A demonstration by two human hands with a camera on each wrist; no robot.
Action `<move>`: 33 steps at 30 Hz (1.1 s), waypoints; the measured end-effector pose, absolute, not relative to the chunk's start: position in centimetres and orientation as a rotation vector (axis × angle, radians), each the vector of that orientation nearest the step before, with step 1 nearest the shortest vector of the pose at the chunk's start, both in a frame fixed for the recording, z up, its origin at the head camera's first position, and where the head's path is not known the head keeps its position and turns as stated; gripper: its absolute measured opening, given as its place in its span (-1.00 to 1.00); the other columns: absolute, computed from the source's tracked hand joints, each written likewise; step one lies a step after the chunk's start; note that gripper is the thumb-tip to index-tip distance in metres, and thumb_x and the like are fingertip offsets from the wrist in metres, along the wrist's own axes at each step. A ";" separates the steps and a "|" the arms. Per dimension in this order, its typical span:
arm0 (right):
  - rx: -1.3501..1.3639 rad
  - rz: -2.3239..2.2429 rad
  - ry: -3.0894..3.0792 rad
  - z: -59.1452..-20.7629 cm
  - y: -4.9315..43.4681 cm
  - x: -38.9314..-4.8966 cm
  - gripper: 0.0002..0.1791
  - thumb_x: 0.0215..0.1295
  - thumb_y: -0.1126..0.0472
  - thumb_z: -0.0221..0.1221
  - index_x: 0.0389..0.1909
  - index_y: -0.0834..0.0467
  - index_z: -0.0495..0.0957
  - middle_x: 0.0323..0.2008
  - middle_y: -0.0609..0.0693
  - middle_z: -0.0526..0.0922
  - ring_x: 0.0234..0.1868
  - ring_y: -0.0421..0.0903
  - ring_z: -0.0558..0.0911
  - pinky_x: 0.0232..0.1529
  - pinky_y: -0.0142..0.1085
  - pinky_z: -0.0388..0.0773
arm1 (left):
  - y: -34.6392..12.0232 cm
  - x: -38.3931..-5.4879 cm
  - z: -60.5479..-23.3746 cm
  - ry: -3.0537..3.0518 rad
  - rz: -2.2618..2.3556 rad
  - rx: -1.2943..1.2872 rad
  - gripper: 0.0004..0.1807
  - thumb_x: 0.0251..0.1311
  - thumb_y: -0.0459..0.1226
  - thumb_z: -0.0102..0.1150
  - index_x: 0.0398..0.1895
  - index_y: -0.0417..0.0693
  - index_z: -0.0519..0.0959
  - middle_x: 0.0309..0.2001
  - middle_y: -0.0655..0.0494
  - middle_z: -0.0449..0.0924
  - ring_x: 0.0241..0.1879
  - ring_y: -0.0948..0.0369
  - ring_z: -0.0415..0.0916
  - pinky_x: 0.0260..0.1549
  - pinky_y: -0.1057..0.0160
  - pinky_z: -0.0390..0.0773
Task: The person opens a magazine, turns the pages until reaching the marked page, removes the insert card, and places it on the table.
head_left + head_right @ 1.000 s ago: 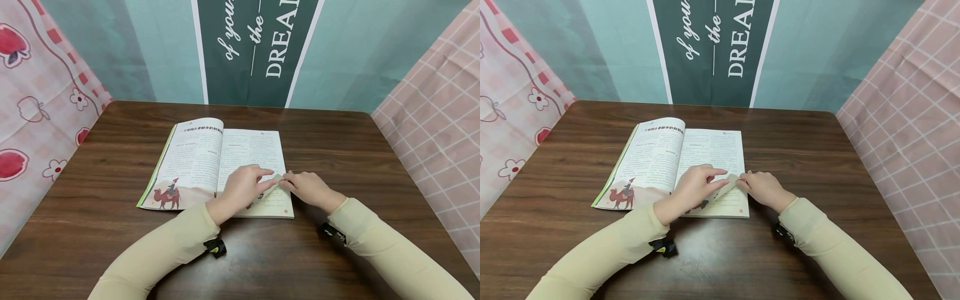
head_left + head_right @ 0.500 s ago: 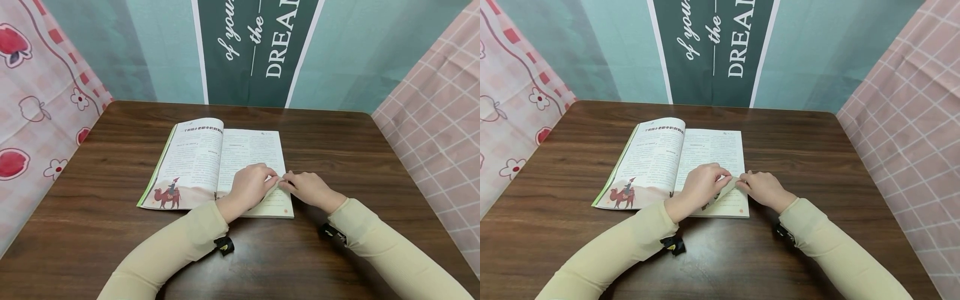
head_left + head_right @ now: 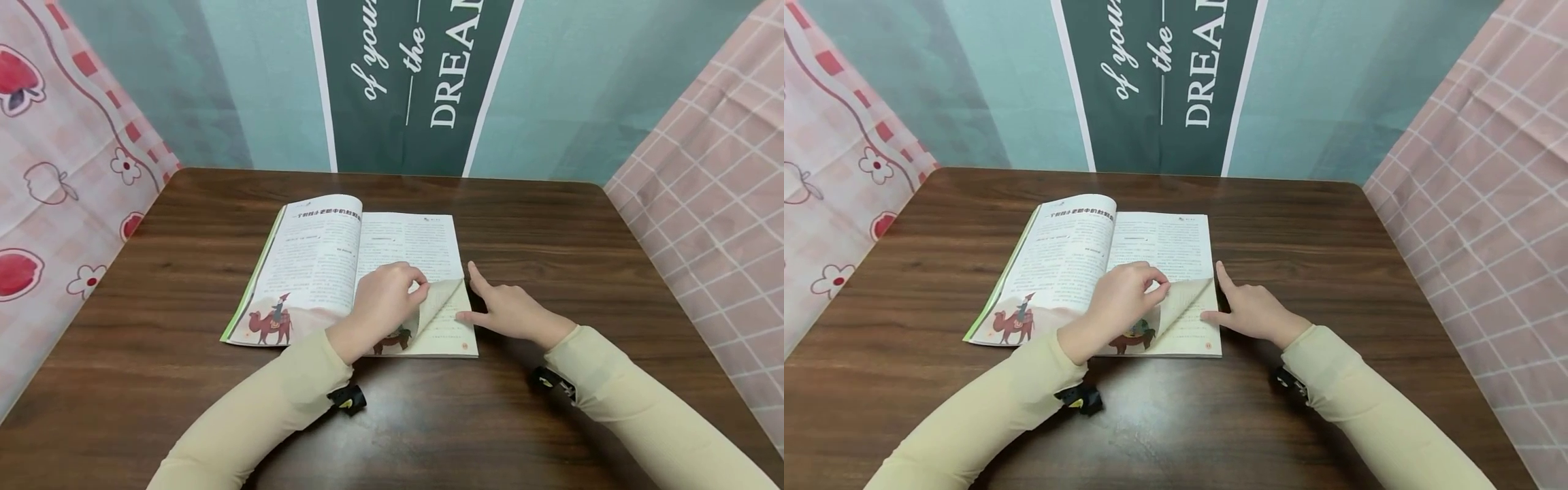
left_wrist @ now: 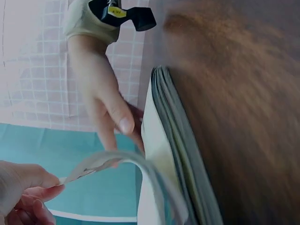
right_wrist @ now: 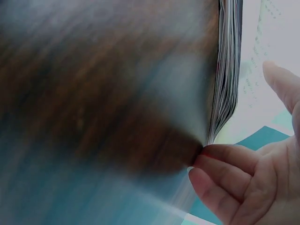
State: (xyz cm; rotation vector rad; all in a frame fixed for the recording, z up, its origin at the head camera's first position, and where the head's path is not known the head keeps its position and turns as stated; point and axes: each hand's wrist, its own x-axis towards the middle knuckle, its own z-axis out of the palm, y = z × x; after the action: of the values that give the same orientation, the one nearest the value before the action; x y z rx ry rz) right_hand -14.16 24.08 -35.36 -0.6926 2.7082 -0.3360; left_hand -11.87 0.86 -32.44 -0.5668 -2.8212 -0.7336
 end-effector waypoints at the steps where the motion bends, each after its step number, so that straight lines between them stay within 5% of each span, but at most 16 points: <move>1: -0.695 -0.335 2.707 -35.4 24.2 -14.1 0.09 0.21 -0.33 0.03 0.40 0.39 -0.18 0.02 0.30 0.53 -0.25 0.07 0.64 -0.22 -0.07 0.50 | 0.6 -11.9 -32.4 -2.823 -0.726 -0.559 -0.89 0.13 -0.19 0.19 -0.40 0.11 0.70 -0.48 0.26 0.57 -0.56 0.28 0.47 -0.72 0.32 0.34; 2: -0.700 -0.336 2.702 -35.4 24.3 -14.1 0.09 0.20 -0.33 0.04 0.40 0.38 -0.17 -0.01 0.29 0.55 -0.28 0.07 0.64 -0.24 -0.09 0.50 | 0.3 -11.8 -32.4 -2.825 -0.728 -0.552 -0.90 0.12 -0.19 0.19 -0.41 0.11 0.70 -0.48 0.26 0.57 -0.56 0.27 0.47 -0.72 0.31 0.33; 4: -0.711 -0.328 2.690 -35.5 24.4 -14.0 0.08 0.18 -0.32 0.06 0.41 0.36 -0.14 -0.41 0.18 0.64 -0.54 -0.04 0.58 -0.41 -0.16 0.48 | -0.4 -11.7 -32.4 -2.836 -0.728 -0.537 -0.90 0.11 -0.20 0.19 -0.42 0.11 0.70 -0.49 0.26 0.55 -0.58 0.28 0.43 -0.74 0.31 0.31; 7: -0.752 -0.300 2.674 -35.5 24.4 -13.9 0.06 0.15 -0.32 0.10 0.41 0.32 -0.06 -0.80 -0.07 0.37 -0.78 -0.21 0.25 -0.57 -0.26 0.32 | -1.5 -11.5 -32.5 -2.852 -0.733 -0.520 -0.91 0.11 -0.22 0.20 -0.44 0.10 0.69 -0.49 0.26 0.54 -0.60 0.29 0.40 -0.76 0.32 0.28; 9: -0.782 -0.286 2.672 -35.5 24.6 -13.9 0.04 0.13 -0.31 0.12 0.41 0.29 0.00 -0.70 -0.02 0.47 -0.80 -0.23 0.20 -0.54 -0.24 0.34 | -2.2 -11.3 -32.5 -2.863 -0.740 -0.509 -0.91 0.12 -0.22 0.20 -0.44 0.09 0.69 -0.48 0.25 0.55 -0.59 0.29 0.40 -0.75 0.32 0.28; 11: -0.815 -0.277 2.675 -35.4 24.7 -13.9 0.02 0.11 -0.32 0.13 0.39 0.26 0.07 -0.37 0.17 0.62 -0.77 -0.24 0.29 -0.42 -0.19 0.42 | -2.8 -11.1 -32.4 -2.864 -0.745 -0.493 -0.92 0.11 -0.23 0.21 -0.44 0.08 0.69 -0.46 0.22 0.58 -0.58 0.28 0.41 -0.74 0.30 0.30; 15: -0.854 -0.275 2.649 -35.3 24.8 -13.9 0.00 0.08 -0.35 0.13 0.37 0.23 0.14 0.25 0.39 0.24 -0.62 -0.17 0.51 -0.29 -0.10 0.47 | -3.9 -11.0 -32.3 -2.842 -0.742 -0.466 -0.94 0.09 -0.23 0.24 -0.43 0.06 0.69 -0.44 0.19 0.60 -0.56 0.25 0.43 -0.70 0.27 0.34; 24: -0.893 -0.295 2.605 -35.5 24.8 -13.9 -0.02 0.01 -0.37 0.17 0.34 0.16 0.24 0.27 0.44 0.16 -0.74 -0.27 0.40 -0.58 -0.30 0.30 | -5.9 -10.9 -31.5 -2.786 -0.778 -0.413 -0.95 0.08 -0.24 0.27 -0.45 0.02 0.69 -0.49 0.18 0.57 -0.61 0.25 0.36 -0.68 0.27 0.32; 33: -0.906 -0.241 2.588 -35.4 24.9 -13.7 0.04 -0.07 -0.46 0.14 0.35 0.12 0.24 0.27 0.46 0.14 -0.45 -0.09 0.61 -0.46 -0.26 0.41 | -9.3 -10.1 -31.2 -2.671 -0.748 -0.339 -0.94 0.05 -0.28 0.29 -0.44 -0.07 0.69 -0.65 0.15 0.38 -0.66 0.21 0.24 -0.67 0.20 0.24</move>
State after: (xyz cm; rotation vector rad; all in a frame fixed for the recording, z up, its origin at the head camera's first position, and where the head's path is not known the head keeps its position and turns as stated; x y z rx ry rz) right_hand -13.71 24.86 -35.37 -0.9055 2.5880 -0.2410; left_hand -10.11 -9.34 -31.19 -0.3387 -2.6706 -0.7484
